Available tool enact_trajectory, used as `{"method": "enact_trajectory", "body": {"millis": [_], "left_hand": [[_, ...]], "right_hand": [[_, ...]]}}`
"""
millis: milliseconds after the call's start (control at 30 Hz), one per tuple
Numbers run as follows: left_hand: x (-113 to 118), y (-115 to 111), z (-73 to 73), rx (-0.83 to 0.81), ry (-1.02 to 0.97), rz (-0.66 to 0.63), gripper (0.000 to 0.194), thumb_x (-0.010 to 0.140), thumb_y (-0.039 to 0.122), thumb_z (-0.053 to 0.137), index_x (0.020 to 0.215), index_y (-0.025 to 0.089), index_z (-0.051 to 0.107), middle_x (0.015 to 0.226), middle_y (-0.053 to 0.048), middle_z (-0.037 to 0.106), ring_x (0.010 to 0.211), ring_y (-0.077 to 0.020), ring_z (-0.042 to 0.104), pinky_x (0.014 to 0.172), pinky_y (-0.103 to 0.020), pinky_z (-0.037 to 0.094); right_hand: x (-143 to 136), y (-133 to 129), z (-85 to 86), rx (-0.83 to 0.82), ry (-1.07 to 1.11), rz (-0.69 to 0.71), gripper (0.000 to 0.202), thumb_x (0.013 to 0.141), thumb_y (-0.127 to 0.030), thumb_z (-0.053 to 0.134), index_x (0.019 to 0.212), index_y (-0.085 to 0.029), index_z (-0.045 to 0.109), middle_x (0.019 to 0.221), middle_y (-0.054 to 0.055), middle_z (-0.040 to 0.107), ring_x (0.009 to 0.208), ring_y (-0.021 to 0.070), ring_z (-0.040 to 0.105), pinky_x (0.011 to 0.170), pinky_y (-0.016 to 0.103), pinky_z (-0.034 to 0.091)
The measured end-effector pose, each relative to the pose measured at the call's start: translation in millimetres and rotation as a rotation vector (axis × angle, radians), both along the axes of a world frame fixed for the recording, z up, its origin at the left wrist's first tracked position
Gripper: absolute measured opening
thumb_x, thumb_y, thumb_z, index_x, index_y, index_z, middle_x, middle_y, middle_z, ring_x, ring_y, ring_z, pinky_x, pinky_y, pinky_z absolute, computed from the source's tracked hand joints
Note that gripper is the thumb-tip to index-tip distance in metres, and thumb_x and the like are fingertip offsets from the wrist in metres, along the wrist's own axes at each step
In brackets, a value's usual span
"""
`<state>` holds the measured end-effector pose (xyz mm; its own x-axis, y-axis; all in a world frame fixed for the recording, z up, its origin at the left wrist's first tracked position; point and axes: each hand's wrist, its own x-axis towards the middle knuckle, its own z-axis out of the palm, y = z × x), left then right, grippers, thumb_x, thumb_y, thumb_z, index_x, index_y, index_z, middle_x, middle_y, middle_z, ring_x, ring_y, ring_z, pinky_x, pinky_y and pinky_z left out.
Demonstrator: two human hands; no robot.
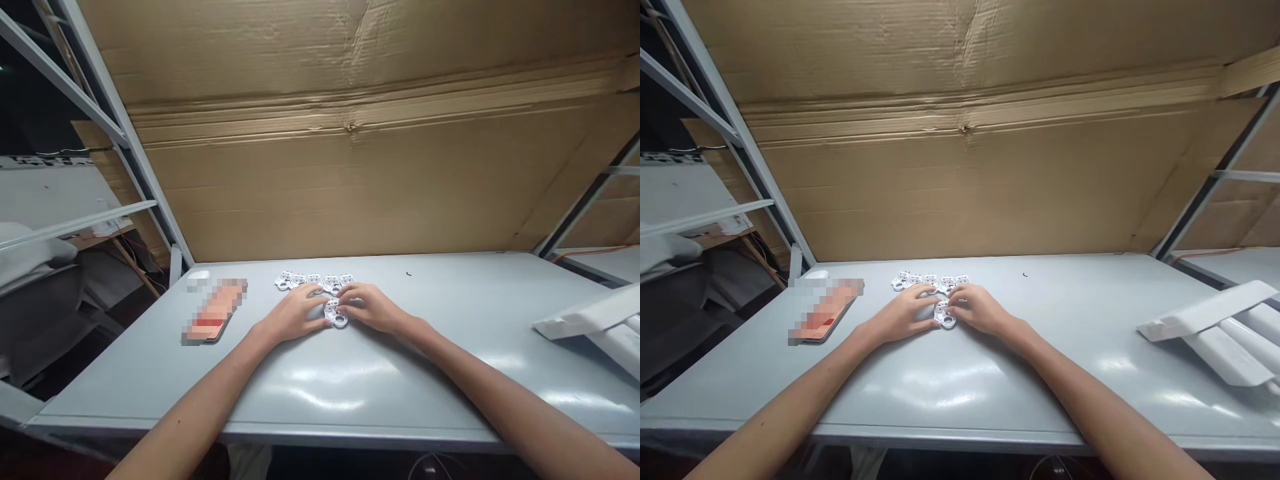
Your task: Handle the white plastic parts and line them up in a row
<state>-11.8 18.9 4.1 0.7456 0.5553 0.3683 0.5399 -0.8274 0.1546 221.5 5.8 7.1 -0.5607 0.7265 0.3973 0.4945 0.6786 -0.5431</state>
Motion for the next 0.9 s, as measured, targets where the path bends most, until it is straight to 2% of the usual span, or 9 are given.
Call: {"method": "enact_trajectory", "body": {"millis": [233,367,533,700,833,900], "left_hand": [[0,-2,2.0,-0.027,0.015,0.003,0.04,0.091,0.048,0.06,0.122,0.022,0.064,0.133,-0.012,0.055,0.123,-0.0288,0.052,0.102,-0.042,0.044],[-5,-1,5.6,-0.056,0.039,0.03,0.061,0.084,0.054,0.067,0.132,0.02,0.057,0.139,-0.015,0.052,0.129,-0.0329,0.048,0.108,-0.046,0.04],[-12,3,10.7,-0.09,0.079,0.117,0.07,0.082,0.06,0.066,0.138,0.02,0.053,0.145,-0.014,0.047,0.136,-0.0321,0.042,0.112,-0.047,0.037],[-16,3,12.6,-0.094,0.124,0.223,0.072,0.086,0.064,0.056,0.139,0.016,0.051,0.149,-0.017,0.044,0.139,-0.034,0.037,0.115,-0.049,0.031],[-17,4,9.7,-0.1,0.157,0.336,0.072,0.09,0.069,0.043,0.142,0.02,0.047,0.154,-0.014,0.036,0.144,-0.0349,0.029,0.115,-0.051,0.027],[-18,5,8.1,-0.089,0.148,0.379,0.07,0.091,0.069,0.041,0.141,0.021,0.047,0.153,-0.013,0.038,0.143,-0.035,0.03,0.114,-0.05,0.029]], "right_hand": [[0,-1,1.3,0.014,-0.02,0.016,0.019,0.091,-0.026,0.056,0.085,-0.022,0.074,0.094,0.005,0.073,0.086,0.0203,0.066,0.079,0.033,0.051],[4,-1,3.1,0.048,0.034,-0.054,0.023,0.093,-0.033,0.053,0.103,-0.021,0.071,0.101,0.008,0.072,0.091,0.0226,0.065,0.083,0.038,0.051],[5,-5,2.3,0.077,-0.106,0.033,0.038,0.09,-0.036,0.06,0.125,-0.025,0.062,0.122,0.01,0.065,0.111,0.0265,0.06,0.094,0.043,0.049],[2,-11,6.1,0.025,-0.201,0.068,0.04,0.085,-0.037,0.065,0.123,-0.024,0.063,0.119,0.011,0.064,0.105,0.0264,0.06,0.089,0.041,0.051],[8,-6,10.0,0.037,-0.128,0.067,0.038,0.08,-0.034,0.069,0.116,-0.023,0.065,0.109,0.008,0.067,0.097,0.0238,0.062,0.083,0.038,0.052],[17,2,9.3,0.082,-0.043,-0.008,0.037,0.079,-0.032,0.068,0.115,-0.022,0.064,0.109,0.008,0.068,0.096,0.0235,0.063,0.084,0.038,0.052]]}}
